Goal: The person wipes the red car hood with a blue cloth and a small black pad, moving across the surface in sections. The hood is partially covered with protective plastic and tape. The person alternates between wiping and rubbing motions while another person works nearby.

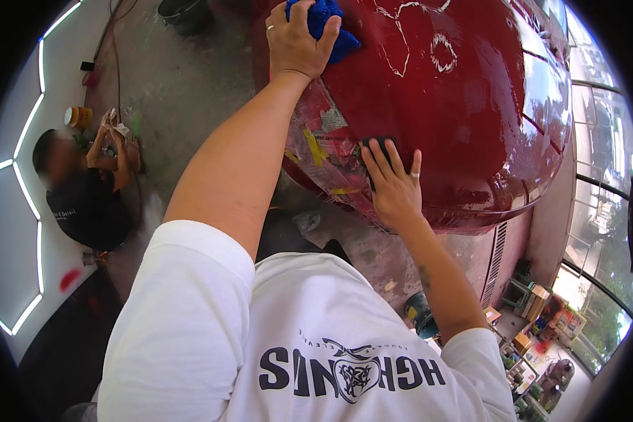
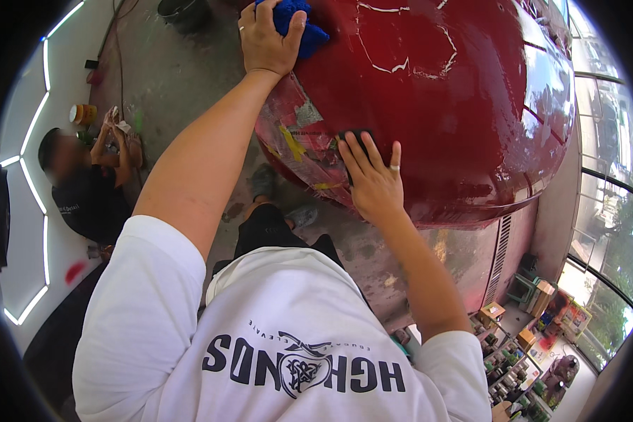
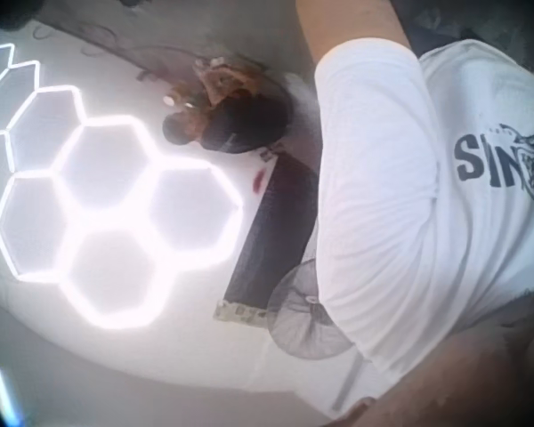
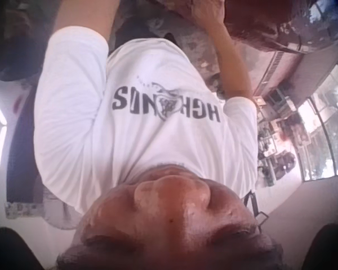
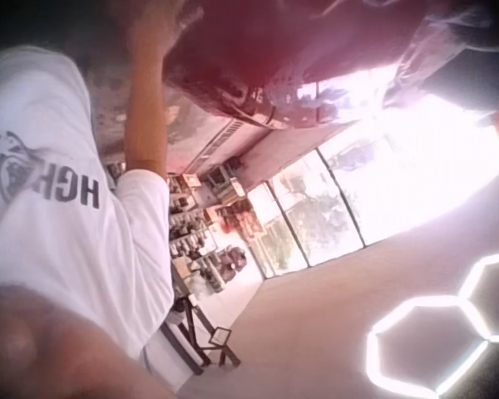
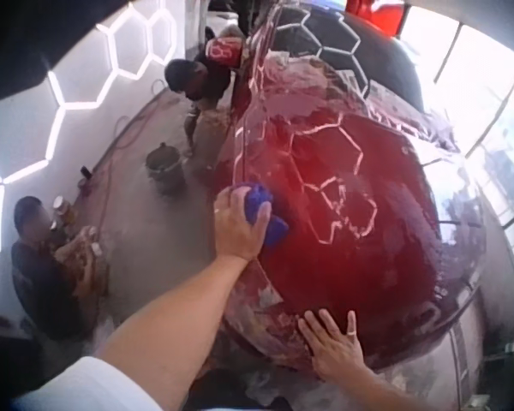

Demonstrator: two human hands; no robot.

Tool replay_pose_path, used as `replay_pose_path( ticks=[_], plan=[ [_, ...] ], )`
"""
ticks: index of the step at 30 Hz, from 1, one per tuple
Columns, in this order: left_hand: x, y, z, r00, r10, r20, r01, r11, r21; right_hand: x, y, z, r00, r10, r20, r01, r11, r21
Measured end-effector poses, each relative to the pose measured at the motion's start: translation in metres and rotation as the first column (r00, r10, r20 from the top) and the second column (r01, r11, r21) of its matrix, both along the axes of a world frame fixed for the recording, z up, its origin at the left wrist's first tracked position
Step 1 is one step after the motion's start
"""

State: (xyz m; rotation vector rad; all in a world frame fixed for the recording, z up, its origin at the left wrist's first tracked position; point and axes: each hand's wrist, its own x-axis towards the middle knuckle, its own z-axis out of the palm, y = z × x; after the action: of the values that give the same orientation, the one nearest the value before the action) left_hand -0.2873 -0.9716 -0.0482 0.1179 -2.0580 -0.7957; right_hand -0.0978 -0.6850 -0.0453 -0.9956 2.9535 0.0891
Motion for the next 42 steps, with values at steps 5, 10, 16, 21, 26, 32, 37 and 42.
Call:
replay_pose_path(
  ticks=[5,10,16,21,26,32,37,42],
  plan=[
    [-0.004,-0.001,0.001,0.999,-0.018,-0.038,0.017,1.000,-0.010,-0.028,-0.045,0.011,0.999,-0.009,-0.034,0.007,0.999,-0.043],
    [-0.002,-0.006,0.000,0.999,-0.030,-0.034,0.031,0.999,0.012,-0.037,-0.049,0.022,1.000,0.023,-0.018,-0.024,0.998,-0.049],
    [-0.002,-0.003,0.006,0.998,-0.062,-0.013,0.062,0.998,0.010,-0.007,0.007,0.005,0.993,0.068,-0.098,-0.059,0.995,0.086],
    [-0.003,0.000,0.006,0.999,-0.038,-0.032,0.039,0.999,0.017,-0.074,-0.077,0.035,0.997,0.044,-0.065,-0.050,0.995,-0.091],
    [-0.001,-0.002,0.003,1.000,0.004,0.004,-0.004,1.000,-0.012,-0.036,0.010,0.094,0.974,-0.194,0.116,0.225,0.781,-0.582],
    [0.000,0.004,0.007,1.000,0.022,0.019,-0.019,0.992,-0.122,0.070,0.161,0.047,0.395,-0.527,0.752,0.739,-0.303,-0.601],
    [0.021,0.009,0.025,0.996,0.060,0.073,-0.030,0.936,-0.350,0.166,0.197,0.034,0.240,-0.257,0.936,0.676,-0.648,-0.351],
    [0.007,0.004,0.015,0.985,-0.163,0.063,0.172,0.841,-0.513,0.311,0.261,-0.034,0.199,-0.751,0.629,0.879,-0.147,-0.454]
  ],
)
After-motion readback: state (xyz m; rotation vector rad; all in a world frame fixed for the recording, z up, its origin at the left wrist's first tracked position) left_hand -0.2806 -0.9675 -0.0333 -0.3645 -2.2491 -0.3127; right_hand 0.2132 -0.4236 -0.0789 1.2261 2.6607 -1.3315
